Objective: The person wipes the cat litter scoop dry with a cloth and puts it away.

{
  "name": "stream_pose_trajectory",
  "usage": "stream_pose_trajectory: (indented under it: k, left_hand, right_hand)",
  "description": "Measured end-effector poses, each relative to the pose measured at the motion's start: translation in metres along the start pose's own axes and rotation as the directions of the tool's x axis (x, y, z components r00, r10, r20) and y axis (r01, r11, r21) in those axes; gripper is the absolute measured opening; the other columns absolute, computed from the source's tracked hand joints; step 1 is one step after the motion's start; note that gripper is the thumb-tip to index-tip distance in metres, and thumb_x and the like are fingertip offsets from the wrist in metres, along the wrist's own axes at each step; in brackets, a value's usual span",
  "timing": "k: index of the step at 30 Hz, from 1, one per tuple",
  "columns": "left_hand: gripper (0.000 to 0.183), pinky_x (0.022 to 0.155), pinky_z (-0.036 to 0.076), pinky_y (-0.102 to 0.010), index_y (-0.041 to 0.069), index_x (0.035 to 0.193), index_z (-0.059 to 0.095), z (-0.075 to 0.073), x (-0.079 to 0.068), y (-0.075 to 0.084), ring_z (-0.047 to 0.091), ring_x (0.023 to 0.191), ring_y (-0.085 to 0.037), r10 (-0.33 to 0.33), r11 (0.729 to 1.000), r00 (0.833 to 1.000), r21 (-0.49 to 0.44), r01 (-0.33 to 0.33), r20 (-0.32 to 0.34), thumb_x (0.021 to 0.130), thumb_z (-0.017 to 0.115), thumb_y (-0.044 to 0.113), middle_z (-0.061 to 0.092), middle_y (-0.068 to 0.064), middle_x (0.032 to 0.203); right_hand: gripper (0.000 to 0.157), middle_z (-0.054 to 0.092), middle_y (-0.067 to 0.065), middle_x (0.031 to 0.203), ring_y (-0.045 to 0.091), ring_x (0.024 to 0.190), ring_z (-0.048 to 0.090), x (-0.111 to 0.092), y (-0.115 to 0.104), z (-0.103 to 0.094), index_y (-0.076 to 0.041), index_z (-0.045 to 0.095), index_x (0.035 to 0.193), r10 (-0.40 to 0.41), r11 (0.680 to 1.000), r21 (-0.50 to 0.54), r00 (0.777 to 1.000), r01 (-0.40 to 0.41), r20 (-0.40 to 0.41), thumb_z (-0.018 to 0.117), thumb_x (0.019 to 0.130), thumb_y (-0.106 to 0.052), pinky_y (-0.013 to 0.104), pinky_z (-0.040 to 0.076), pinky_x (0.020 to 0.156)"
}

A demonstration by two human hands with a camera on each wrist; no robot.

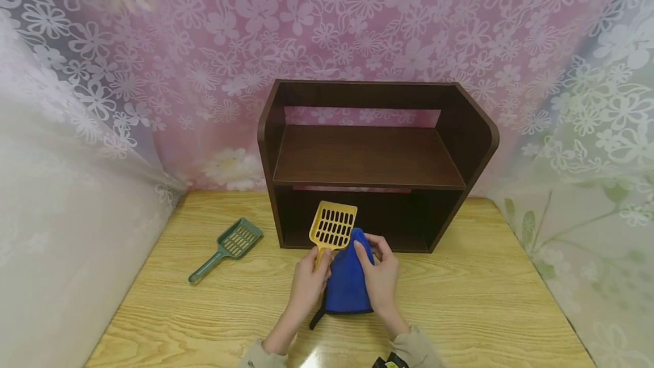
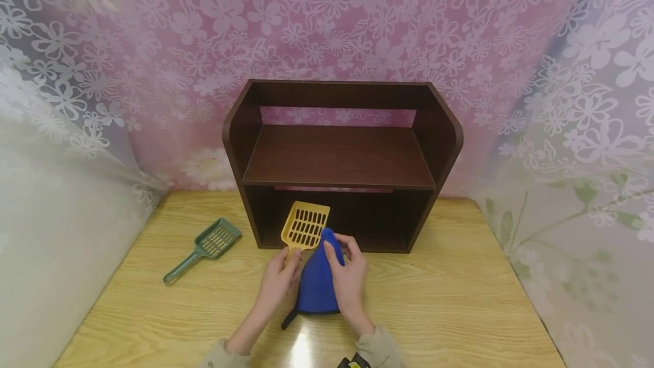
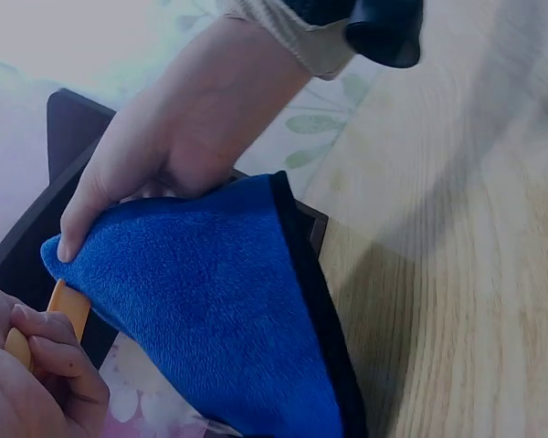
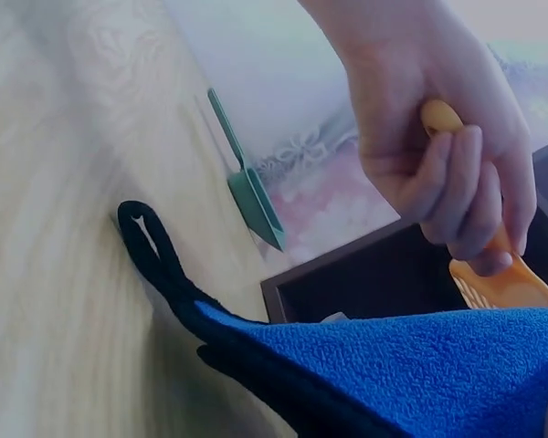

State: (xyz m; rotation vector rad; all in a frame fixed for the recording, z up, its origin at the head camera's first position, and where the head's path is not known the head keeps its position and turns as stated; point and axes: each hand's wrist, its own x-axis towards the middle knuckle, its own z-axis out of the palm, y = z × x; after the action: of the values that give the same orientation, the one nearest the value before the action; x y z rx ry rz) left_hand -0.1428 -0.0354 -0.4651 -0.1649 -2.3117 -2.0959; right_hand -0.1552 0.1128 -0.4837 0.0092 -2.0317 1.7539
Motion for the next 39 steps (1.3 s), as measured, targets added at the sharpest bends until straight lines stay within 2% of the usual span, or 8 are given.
stream_pose_trajectory:
  k: [6, 8, 13, 16, 20, 25, 34, 39]
  left_hand:
    - [0.034, 0.034, 0.031, -0.017, -0.002, 0.091, 0.057, 0.001, 0.006, -0.011, 0.035, 0.036, -0.006, -0.045, 0.998, 0.999, -0.041, 0.045, -0.011, 0.097, 0.046, 0.029, 0.043, -0.002, 0.055]
    - [0.034, 0.034, 0.029, -0.017, -0.001, 0.091, 0.057, 0.002, 0.008, -0.016, 0.034, 0.037, -0.006, -0.060, 0.995, 0.998, -0.078, 0.059, -0.012, 0.097, 0.046, 0.030, 0.042, 0.001, 0.055]
    - [0.036, 0.034, 0.027, -0.016, -0.004, 0.093, 0.054, 0.004, 0.007, -0.015, 0.032, 0.038, -0.005, -0.089, 0.984, 0.996, -0.158, 0.087, -0.005, 0.097, 0.046, 0.031, 0.039, 0.004, 0.054]
    - [0.038, 0.034, 0.026, -0.016, -0.005, 0.093, 0.053, 0.003, 0.005, -0.011, 0.031, 0.038, -0.006, -0.091, 0.983, 0.996, -0.155, 0.094, 0.023, 0.097, 0.046, 0.032, 0.038, 0.003, 0.054]
    - [0.038, 0.034, 0.028, -0.017, -0.004, 0.092, 0.053, 0.002, 0.002, -0.004, 0.033, 0.037, -0.007, -0.090, 0.988, 0.994, -0.120, 0.096, 0.060, 0.097, 0.046, 0.033, 0.039, 0.001, 0.053]
    - [0.034, 0.033, 0.029, -0.017, -0.006, 0.092, 0.054, 0.002, 0.000, 0.000, 0.034, 0.036, -0.008, -0.064, 0.995, 0.995, -0.075, 0.071, 0.081, 0.098, 0.045, 0.027, 0.040, -0.003, 0.054]
    - [0.035, 0.032, 0.029, -0.018, 0.007, 0.086, 0.057, 0.005, -0.002, -0.015, 0.035, 0.035, -0.004, 0.017, 0.995, 0.997, 0.099, -0.025, 0.079, 0.095, 0.048, 0.039, 0.045, 0.001, 0.053]
    - [0.037, 0.032, 0.030, -0.018, 0.011, 0.085, 0.056, 0.000, -0.003, -0.022, 0.036, 0.036, -0.005, 0.006, 0.987, 0.992, 0.158, -0.026, 0.127, 0.094, 0.046, 0.045, 0.043, 0.002, 0.051]
  right_hand:
    - [0.021, 0.065, 0.008, 0.091, 0.024, 0.075, 0.062, -0.012, -0.023, 0.001, -0.008, 0.062, 0.105, 0.011, 1.000, 0.016, 0.999, -0.012, 0.048, 0.065, 0.087, -0.019, 0.030, 0.053, 0.057]
    - [0.020, 0.065, 0.009, 0.092, 0.022, 0.075, 0.061, -0.015, -0.022, 0.002, -0.008, 0.062, 0.105, 0.000, 1.000, 0.017, 0.998, -0.001, 0.060, 0.064, 0.087, -0.018, 0.029, 0.053, 0.057]
    - [0.020, 0.063, 0.008, 0.098, 0.020, 0.081, 0.061, -0.016, -0.017, 0.005, -0.008, 0.059, 0.107, -0.003, 0.997, 0.079, 0.999, -0.001, 0.051, 0.061, 0.089, -0.016, 0.027, 0.053, 0.063]
    - [0.022, 0.060, 0.006, 0.104, 0.019, 0.091, 0.059, -0.013, -0.007, 0.006, -0.010, 0.057, 0.111, 0.017, 0.990, 0.142, 1.000, -0.019, 0.021, 0.059, 0.090, -0.017, 0.025, 0.052, 0.071]
    - [0.026, 0.057, 0.006, 0.112, 0.017, 0.103, 0.057, -0.010, 0.006, 0.008, -0.010, 0.053, 0.115, 0.041, 0.977, 0.212, 0.999, -0.037, -0.014, 0.057, 0.091, -0.020, 0.023, 0.050, 0.079]
    - [0.031, 0.054, 0.009, 0.116, 0.019, 0.106, 0.056, -0.007, 0.010, 0.008, -0.008, 0.049, 0.119, 0.066, 0.962, 0.268, 0.997, -0.053, -0.037, 0.055, 0.093, -0.023, 0.023, 0.050, 0.081]
    - [0.036, 0.053, 0.009, 0.116, 0.018, 0.107, 0.054, 0.005, 0.007, 0.002, -0.005, 0.048, 0.120, 0.126, 0.942, 0.325, 0.986, -0.085, -0.108, 0.057, 0.091, -0.025, 0.019, 0.047, 0.085]
    - [0.035, 0.053, 0.009, 0.116, 0.017, 0.107, 0.054, 0.012, 0.009, -0.004, -0.003, 0.048, 0.121, 0.110, 0.947, 0.315, 0.988, -0.070, -0.111, 0.055, 0.092, -0.022, 0.018, 0.046, 0.088]
